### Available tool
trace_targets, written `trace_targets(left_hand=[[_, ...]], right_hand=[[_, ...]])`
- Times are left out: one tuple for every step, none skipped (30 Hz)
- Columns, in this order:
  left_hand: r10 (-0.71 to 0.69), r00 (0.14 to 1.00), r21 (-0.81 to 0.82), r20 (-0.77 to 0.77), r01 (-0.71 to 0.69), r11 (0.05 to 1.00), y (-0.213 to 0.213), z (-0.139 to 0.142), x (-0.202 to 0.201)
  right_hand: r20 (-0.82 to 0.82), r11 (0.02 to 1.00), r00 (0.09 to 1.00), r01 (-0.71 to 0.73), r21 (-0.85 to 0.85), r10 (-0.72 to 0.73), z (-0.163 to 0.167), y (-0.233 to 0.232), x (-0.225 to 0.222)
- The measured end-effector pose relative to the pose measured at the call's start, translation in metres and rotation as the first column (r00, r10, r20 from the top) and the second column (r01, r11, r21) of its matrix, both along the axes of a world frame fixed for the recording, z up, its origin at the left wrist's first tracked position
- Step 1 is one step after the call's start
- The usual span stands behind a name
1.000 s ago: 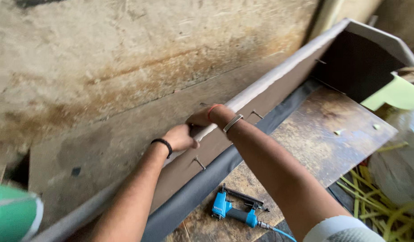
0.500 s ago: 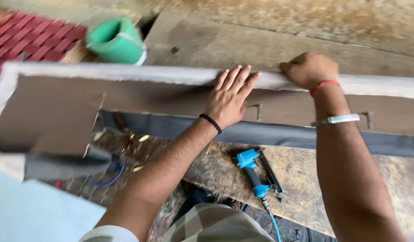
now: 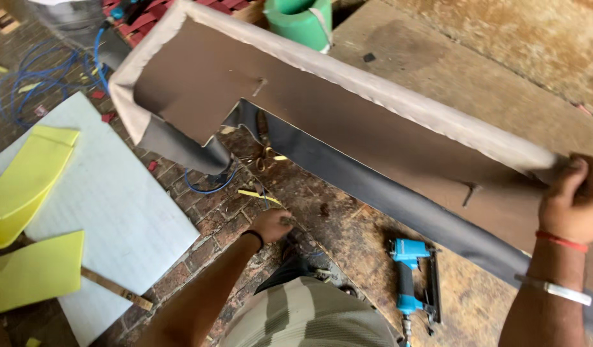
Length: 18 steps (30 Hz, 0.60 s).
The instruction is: The person aligns a strip of fabric over the foam-padded edge of a wooden furniture frame and staples it in place using a pneumatic nail gun. They fold the fabric around a corner, pull it taut along the rail, and cut the fabric with scissors as they work around the frame.
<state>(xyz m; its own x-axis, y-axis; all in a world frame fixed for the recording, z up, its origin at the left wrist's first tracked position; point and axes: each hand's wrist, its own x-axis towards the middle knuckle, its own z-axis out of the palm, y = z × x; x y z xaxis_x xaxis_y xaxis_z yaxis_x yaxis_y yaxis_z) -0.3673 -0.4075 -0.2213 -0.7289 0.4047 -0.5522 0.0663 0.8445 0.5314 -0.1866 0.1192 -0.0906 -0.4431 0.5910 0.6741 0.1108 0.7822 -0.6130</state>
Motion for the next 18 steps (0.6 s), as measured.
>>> trace_targets(left_hand=[[0.005, 1.000, 0.042, -0.028, -0.004, 0.999, -0.017, -0.006, -0.006], [0.006, 0.998, 0.085, -0.058, -0.001, 0.996, -0.028, -0.009, -0.014], [0.008, 0.996, 0.127, -0.088, 0.003, 0.992, -0.035, -0.011, -0.022], [0.040, 0.996, 0.139, -0.085, -0.028, 0.990, -0.040, -0.011, -0.032], [0.067, 0.995, 0.149, -0.080, -0.054, 0.987, -0.040, -0.009, -0.043], [0.091, 0.993, 0.160, -0.076, -0.078, 0.984, -0.038, -0.006, -0.055], [0.098, 0.991, 0.181, -0.090, -0.081, 0.980, -0.034, -0.003, -0.068], [0.105, 0.989, 0.202, -0.103, -0.082, 0.976, -0.029, -0.001, -0.081], [0.109, 0.987, 0.223, -0.115, -0.081, 0.971, -0.023, 0.001, -0.094], [0.116, 0.987, 0.232, -0.108, -0.088, 0.969, -0.016, 0.003, -0.108], [0.120, 0.988, 0.240, -0.102, -0.093, 0.966, -0.010, 0.005, -0.123], [0.121, 0.988, 0.246, -0.095, -0.094, 0.965, -0.003, 0.005, -0.137], [0.133, 0.980, 0.229, -0.148, -0.097, 0.968, 0.003, 0.005, -0.152], [0.142, 0.970, 0.210, -0.199, -0.099, 0.973, 0.008, 0.004, -0.167], [0.148, 0.957, 0.187, -0.248, -0.103, 0.977, 0.011, 0.003, -0.179], [0.140, 0.921, 0.155, -0.363, -0.088, 0.984, 0.012, 0.002, -0.191], [0.129, 0.869, 0.123, -0.478, -0.079, 0.989, 0.012, 0.002, -0.203], [0.109, 0.802, 0.091, -0.587, -0.069, 0.993, 0.012, 0.002, -0.214]], right_hand=[[0.004, 0.998, 0.999, 0.032, -0.054, -0.032, 0.002, -0.004, -0.010], [0.009, 0.992, 0.998, 0.067, -0.108, -0.067, 0.005, -0.010, -0.019], [0.070, 0.997, 0.996, 0.062, -0.045, -0.058, 0.011, -0.016, -0.031], [0.132, 0.998, 0.990, 0.054, 0.016, -0.055, 0.018, -0.027, -0.041], [0.213, 0.984, 0.970, 0.084, 0.157, -0.117, 0.026, -0.041, -0.051], [0.272, 0.948, 0.943, 0.106, 0.301, -0.191, 0.036, -0.057, -0.062], [0.313, 0.847, 0.889, 0.137, 0.514, -0.334, 0.047, -0.075, -0.077], [0.316, 0.700, 0.820, 0.137, 0.701, -0.477, 0.059, -0.093, -0.093], [0.410, 0.753, 0.795, 0.088, 0.652, -0.448, 0.072, -0.110, -0.111], [0.500, 0.802, 0.761, 0.044, 0.595, -0.413, 0.085, -0.127, -0.128], [0.585, 0.848, 0.721, 0.007, 0.530, -0.372, 0.098, -0.143, -0.146], [0.709, 0.901, 0.619, -0.007, 0.434, -0.337, 0.111, -0.158, -0.164], [0.815, 0.944, 0.506, -0.001, 0.329, -0.283, 0.123, -0.172, -0.181], [0.900, 0.976, 0.384, 0.022, 0.215, -0.207, 0.134, -0.184, -0.198], [0.905, 0.978, 0.379, 0.007, 0.206, -0.194, 0.143, -0.196, -0.212], [0.910, 0.981, 0.376, -0.012, 0.195, -0.176, 0.150, -0.208, -0.228], [0.912, 0.982, 0.379, -0.035, 0.183, -0.156, 0.155, -0.220, -0.245], [0.932, 0.985, 0.334, -0.047, 0.167, -0.142, 0.159, -0.231, -0.263]])
